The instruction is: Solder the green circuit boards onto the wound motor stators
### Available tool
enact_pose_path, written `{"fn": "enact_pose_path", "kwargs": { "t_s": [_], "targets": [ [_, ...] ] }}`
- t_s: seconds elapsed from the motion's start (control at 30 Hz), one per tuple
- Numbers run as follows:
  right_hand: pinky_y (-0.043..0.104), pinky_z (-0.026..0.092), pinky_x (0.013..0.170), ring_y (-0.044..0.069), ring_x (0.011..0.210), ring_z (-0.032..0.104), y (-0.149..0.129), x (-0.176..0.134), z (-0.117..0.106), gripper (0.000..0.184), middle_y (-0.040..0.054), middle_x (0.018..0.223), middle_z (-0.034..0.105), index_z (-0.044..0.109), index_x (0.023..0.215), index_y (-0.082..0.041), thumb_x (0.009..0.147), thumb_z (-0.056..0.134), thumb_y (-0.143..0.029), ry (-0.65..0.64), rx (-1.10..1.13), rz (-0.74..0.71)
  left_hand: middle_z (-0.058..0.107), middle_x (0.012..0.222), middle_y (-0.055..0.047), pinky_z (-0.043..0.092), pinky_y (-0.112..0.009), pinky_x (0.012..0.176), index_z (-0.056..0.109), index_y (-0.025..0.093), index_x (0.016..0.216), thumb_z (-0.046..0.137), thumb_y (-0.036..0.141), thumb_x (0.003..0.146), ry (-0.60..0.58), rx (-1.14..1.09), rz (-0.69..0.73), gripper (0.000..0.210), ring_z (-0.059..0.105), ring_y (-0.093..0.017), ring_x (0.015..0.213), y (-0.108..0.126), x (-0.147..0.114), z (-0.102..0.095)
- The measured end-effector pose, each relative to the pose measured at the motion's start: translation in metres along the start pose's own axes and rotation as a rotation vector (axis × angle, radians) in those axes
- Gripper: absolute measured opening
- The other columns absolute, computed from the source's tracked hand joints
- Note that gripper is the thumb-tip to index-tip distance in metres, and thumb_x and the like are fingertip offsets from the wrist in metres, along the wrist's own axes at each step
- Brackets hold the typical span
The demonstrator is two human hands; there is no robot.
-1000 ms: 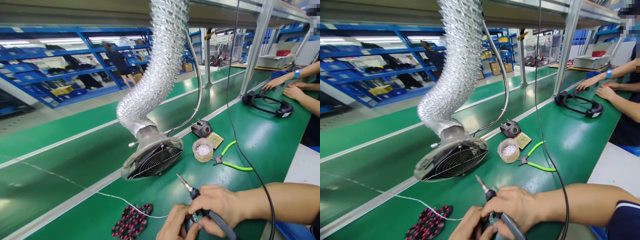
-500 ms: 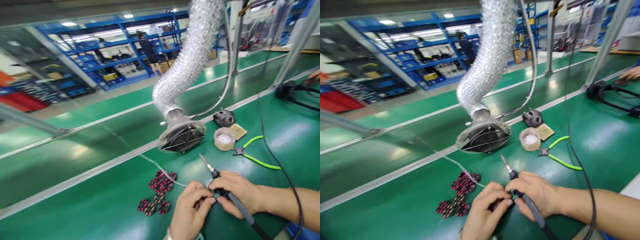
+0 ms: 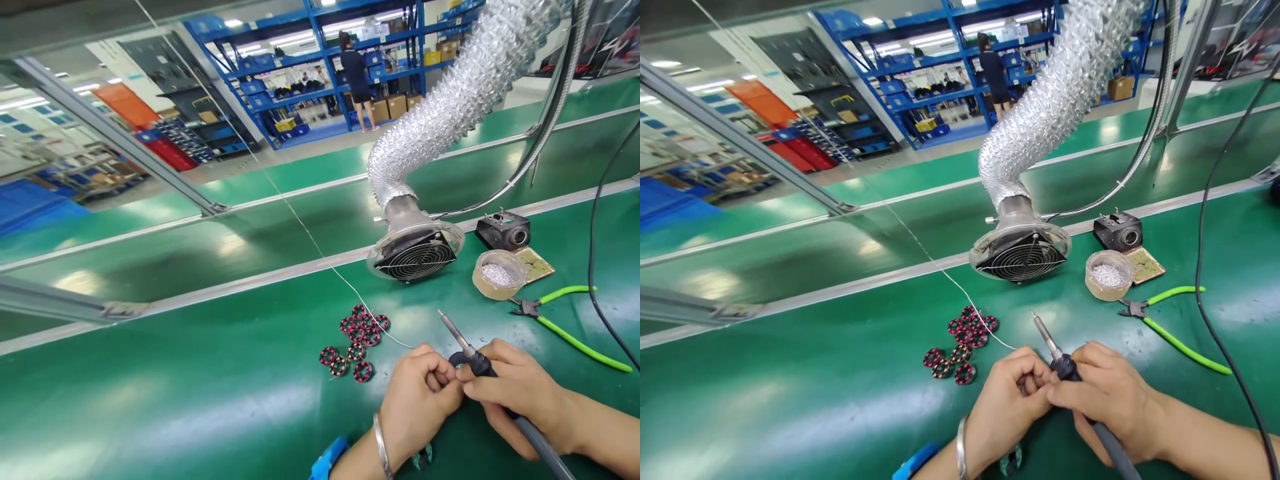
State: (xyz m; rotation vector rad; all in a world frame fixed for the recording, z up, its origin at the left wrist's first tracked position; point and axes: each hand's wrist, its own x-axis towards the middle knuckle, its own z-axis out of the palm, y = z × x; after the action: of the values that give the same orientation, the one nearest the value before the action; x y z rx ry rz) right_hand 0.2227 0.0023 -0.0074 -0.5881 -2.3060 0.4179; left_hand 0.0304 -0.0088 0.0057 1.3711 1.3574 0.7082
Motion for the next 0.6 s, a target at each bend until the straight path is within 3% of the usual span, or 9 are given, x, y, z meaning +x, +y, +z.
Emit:
{"fn": "enact_pose_path", "kwargs": {
  "t_s": [0.2,0.6],
  "targets": [
    [0.034,0.047,0.07,0.016,0.068,0.056,0.0038,-0.0015,0.0002,0.042,0.006,0.091,0.067,0.047,0.119,-0.019,0.08,0.048,-0.003,-0.017,0.055,-0.027,0.053,0.074,0.0,0.034,-0.017,0.047,0.067,0.012,0.072,0.06,0.014,0.072,-0.018,-0.003,0.028,0.007,0.044,-0.005,0.051,-0.0076,-0.0041,-0.0026],
    [0.035,0.049,0.074,0.016,0.07,0.058,0.0032,-0.0039,0.0027,0.04,0.0046,0.086,0.065,0.048,0.119,-0.02,0.082,0.047,-0.004,-0.036,0.076,0.004,0.055,0.075,0.0,0.037,-0.017,0.049,0.067,0.014,0.073,0.058,0.015,0.076,-0.037,0.038,0.067,0.009,0.048,-0.007,0.055,-0.0043,-0.0052,-0.0045]
  ]
}}
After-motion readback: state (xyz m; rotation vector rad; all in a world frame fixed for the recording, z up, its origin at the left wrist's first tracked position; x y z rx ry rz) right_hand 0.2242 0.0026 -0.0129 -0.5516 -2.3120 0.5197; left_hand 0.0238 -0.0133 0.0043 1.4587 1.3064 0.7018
